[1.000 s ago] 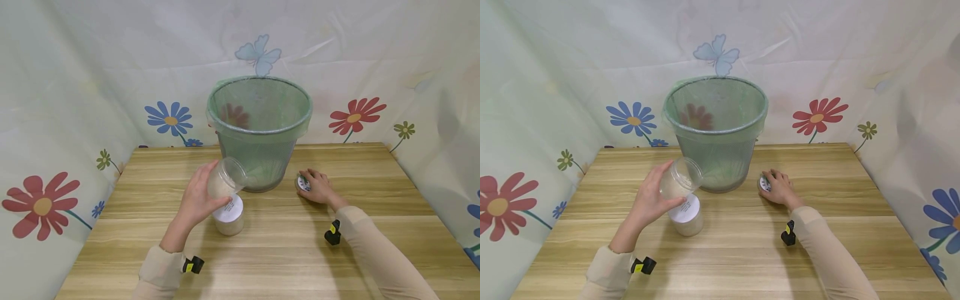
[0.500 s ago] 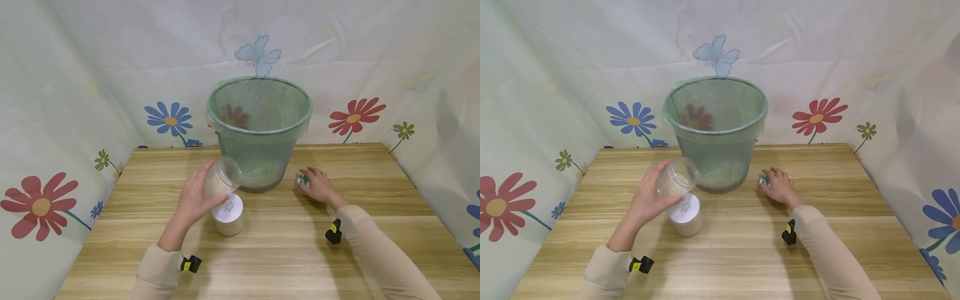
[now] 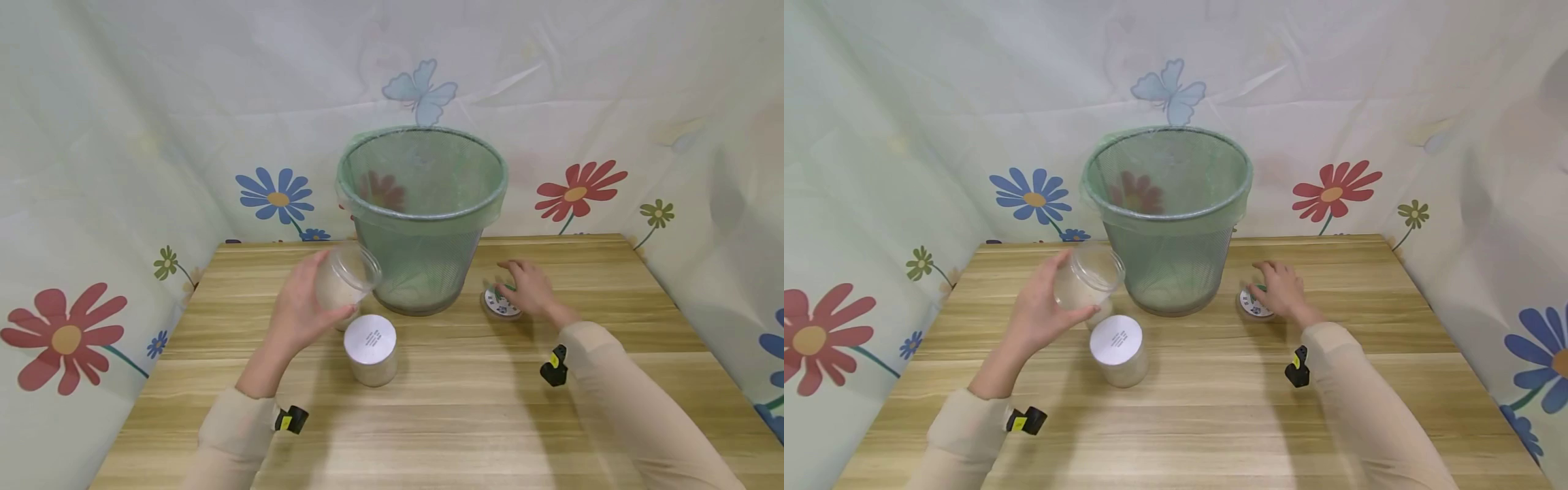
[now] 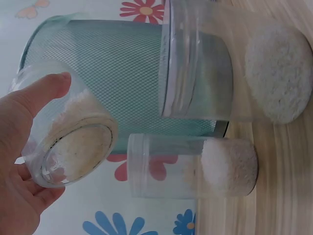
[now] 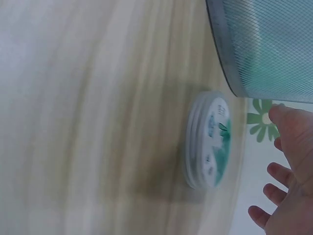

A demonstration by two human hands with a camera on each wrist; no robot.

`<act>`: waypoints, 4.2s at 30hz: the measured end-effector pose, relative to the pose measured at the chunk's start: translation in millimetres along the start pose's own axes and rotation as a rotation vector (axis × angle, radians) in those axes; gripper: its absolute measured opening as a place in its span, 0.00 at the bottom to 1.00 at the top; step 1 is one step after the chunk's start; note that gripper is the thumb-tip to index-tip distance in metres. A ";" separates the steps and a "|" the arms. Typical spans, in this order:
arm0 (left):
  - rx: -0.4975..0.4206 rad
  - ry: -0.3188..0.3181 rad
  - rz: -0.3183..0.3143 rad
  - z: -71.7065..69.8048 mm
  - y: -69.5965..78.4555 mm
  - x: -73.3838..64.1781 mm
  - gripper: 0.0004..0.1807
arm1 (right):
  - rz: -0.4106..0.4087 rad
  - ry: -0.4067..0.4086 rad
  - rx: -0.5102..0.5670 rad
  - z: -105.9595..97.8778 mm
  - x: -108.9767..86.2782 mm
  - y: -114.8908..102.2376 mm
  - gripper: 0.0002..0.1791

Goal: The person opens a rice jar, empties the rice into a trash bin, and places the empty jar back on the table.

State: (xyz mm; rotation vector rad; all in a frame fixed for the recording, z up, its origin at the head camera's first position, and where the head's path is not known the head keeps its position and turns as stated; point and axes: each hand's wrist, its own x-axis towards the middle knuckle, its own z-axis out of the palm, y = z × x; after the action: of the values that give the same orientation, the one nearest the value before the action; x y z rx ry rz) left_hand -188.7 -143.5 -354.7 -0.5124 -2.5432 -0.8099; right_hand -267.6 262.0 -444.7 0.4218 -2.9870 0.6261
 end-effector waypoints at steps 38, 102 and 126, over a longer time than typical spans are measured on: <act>0.264 0.008 -0.036 -89.8 -14.0 55.6 0.53 | -0.068 0.096 -0.096 -107.0 44.0 -40.7 0.18; 0.499 -0.437 0.147 -118.2 82.3 166.1 0.54 | 0.328 -0.045 0.367 -186.6 72.4 -130.7 0.29; 0.616 -0.572 0.279 -106.1 106.7 180.7 0.55 | 0.313 -0.055 0.360 -184.0 71.2 -131.1 0.28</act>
State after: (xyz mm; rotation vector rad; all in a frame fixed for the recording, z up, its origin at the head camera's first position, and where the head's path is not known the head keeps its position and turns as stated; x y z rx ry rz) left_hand -262.6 -88.1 -138.4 -0.9481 -2.9168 0.2739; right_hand -299.1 202.6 -217.6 -0.0207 -3.0148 1.2069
